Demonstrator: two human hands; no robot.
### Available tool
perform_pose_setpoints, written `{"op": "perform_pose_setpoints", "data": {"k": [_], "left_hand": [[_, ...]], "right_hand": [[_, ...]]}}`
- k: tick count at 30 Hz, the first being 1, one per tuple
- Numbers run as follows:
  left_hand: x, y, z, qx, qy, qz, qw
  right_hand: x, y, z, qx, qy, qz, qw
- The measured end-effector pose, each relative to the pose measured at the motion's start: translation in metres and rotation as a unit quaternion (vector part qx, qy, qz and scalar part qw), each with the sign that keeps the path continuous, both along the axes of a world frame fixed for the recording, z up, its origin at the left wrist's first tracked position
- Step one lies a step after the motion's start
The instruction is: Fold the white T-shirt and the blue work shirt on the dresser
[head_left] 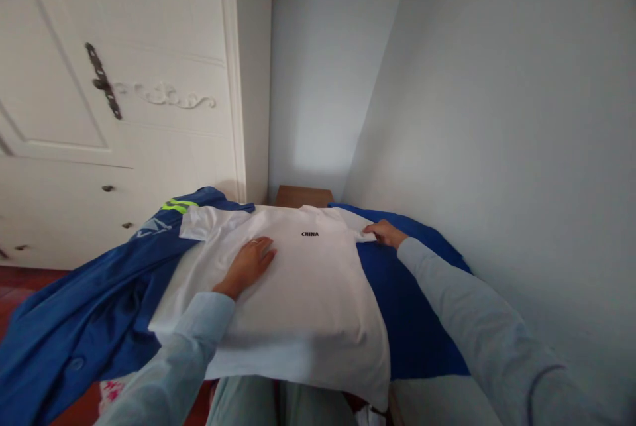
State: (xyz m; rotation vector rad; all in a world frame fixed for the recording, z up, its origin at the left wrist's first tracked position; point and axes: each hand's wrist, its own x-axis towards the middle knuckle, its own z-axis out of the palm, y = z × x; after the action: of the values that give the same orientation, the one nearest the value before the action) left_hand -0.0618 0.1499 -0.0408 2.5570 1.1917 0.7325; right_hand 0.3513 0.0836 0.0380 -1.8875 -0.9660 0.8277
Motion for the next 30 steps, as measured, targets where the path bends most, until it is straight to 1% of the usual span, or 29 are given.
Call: {"op": "perform_pose_setpoints", "data": {"k": [2,4,6,7,8,9,10,11,12,13,14,15,16,17,18,19,20,21,22,24,25,26,27,28,30], "left_hand": [[-0.001,0.003,0.0,-0.022,-0.015,0.012,1.0],[0.0,0.004,0.001,-0.035,-0.022,0.018,0.999],[0.001,0.004,0.001,-0.035,-0.025,0.016,0.999],[0.001,0.004,0.001,-0.034,-0.026,0.013,0.999],[0.002,0.003,0.001,-0.034,-0.026,0.012,0.999],[0.002,0.003,0.001,-0.035,-0.025,0.011,0.999],[0.001,0.002,0.002,-0.037,-0.024,0.011,0.999],[0.001,0.002,0.002,-0.038,-0.022,0.012,0.999],[0.001,0.001,0.003,-0.041,-0.02,0.012,0.999],[0.001,0.001,0.003,-0.044,-0.019,0.014,0.999],[0.001,0.001,0.004,-0.047,-0.021,0.017,0.999],[0.0,0.0,0.004,-0.05,-0.023,0.02,0.998],[0.0,0.0,0.004,-0.054,-0.027,0.022,0.998],[0.0,0.0,0.005,-0.059,-0.03,0.023,0.998],[-0.001,0.0,0.005,-0.062,-0.034,0.023,0.997],[-0.001,0.0,0.005,-0.064,-0.038,0.022,0.997],[-0.001,0.001,0.004,-0.065,-0.041,0.021,0.997],[-0.002,0.001,0.004,-0.064,-0.044,0.021,0.997],[-0.002,0.001,0.004,-0.063,-0.047,0.022,0.997],[-0.002,0.002,0.003,-0.06,-0.053,0.021,0.997],[-0.002,0.002,0.003,-0.06,-0.055,0.019,0.997],[-0.002,0.002,0.003,-0.06,-0.057,0.018,0.996],[-0.002,0.002,0.003,-0.06,-0.058,0.019,0.996],[-0.001,0.001,0.003,-0.062,-0.061,0.021,0.996],[-0.001,0.0,0.004,-0.069,-0.071,0.022,0.995]], "right_hand": [[0.008,0.007,0.007,-0.044,-0.016,-0.027,0.999],[0.015,0.013,0.02,-0.059,-0.043,-0.051,0.996],[0.014,0.018,0.032,-0.048,-0.079,-0.071,0.993],[0.009,0.021,0.037,-0.038,-0.097,-0.082,0.991],[0.001,0.022,0.04,-0.019,-0.121,-0.086,0.989],[-0.009,0.024,0.041,0.006,-0.158,-0.074,0.985],[-0.021,0.025,0.041,0.03,-0.199,-0.034,0.979],[-0.035,0.025,0.039,0.043,-0.232,0.036,0.971],[-0.048,0.025,0.036,0.041,-0.247,0.13,0.96],[-0.06,0.025,0.033,0.026,-0.236,0.231,0.944],[-0.069,0.025,0.03,0.011,-0.201,0.315,0.927],[-0.076,0.025,0.026,0.003,-0.152,0.366,0.918],[-0.08,0.024,0.023,0.01,-0.11,0.384,0.917],[-0.081,0.024,0.02,0.029,-0.091,0.376,0.922],[-0.08,0.024,0.017,0.052,-0.097,0.352,0.93],[-0.078,0.024,0.014,0.071,-0.127,0.326,0.934],[-0.075,0.023,0.011,0.081,-0.176,0.307,0.932],[-0.072,0.021,0.008,0.087,-0.237,0.3,0.92],[-0.07,0.019,0.005,0.095,-0.302,0.305,0.898],[-0.068,0.014,0.0,0.118,-0.421,0.335,0.835],[-0.069,0.013,-0.002,0.128,-0.466,0.35,0.802],[-0.07,0.011,-0.003,0.137,-0.501,0.358,0.776],[-0.071,0.011,-0.005,0.142,-0.527,0.358,0.758],[-0.072,0.011,-0.008,0.141,-0.546,0.352,0.748],[-0.073,0.013,-0.016,0.118,-0.559,0.342,0.746]]}}
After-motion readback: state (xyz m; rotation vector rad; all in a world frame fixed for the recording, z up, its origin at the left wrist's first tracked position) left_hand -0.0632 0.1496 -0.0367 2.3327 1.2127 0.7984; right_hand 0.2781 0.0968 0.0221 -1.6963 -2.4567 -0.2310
